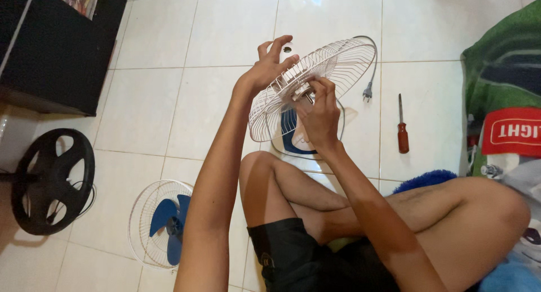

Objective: The person sits on the floor and disassembles a table fan, removing the front grille, unscrewing the blade cap with a screwdriver, and taking off the blades and rear guard. They then reassemble the blades and grille and set the fan down.

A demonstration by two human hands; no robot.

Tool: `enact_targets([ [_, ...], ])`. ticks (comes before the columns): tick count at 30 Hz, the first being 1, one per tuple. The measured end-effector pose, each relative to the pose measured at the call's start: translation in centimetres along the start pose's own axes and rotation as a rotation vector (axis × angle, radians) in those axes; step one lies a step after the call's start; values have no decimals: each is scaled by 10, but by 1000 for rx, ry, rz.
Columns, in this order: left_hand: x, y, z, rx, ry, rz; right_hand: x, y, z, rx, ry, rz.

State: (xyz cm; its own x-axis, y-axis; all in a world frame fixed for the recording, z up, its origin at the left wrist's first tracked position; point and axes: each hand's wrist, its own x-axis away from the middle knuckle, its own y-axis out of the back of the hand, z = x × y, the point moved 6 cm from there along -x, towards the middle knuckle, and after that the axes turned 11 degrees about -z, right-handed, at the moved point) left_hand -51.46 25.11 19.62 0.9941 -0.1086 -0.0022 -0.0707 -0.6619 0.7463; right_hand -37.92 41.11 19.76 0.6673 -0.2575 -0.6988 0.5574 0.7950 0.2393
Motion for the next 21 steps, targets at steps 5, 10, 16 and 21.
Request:
enact_targets([
  [5, 1, 0, 2, 27, 76, 25, 2, -3, -15, -18, -112, -6],
  [10, 0, -1, 1, -1, 63, 14, 18, -32, -58, -260, -743, 166],
  [16, 0, 0, 5, -30, 74, 11, 36, -50, -74, -687, -1427, 404],
  [21, -4, -3, 6, 12, 35, 20, 2, -11, -40, -178, -624, 113],
])
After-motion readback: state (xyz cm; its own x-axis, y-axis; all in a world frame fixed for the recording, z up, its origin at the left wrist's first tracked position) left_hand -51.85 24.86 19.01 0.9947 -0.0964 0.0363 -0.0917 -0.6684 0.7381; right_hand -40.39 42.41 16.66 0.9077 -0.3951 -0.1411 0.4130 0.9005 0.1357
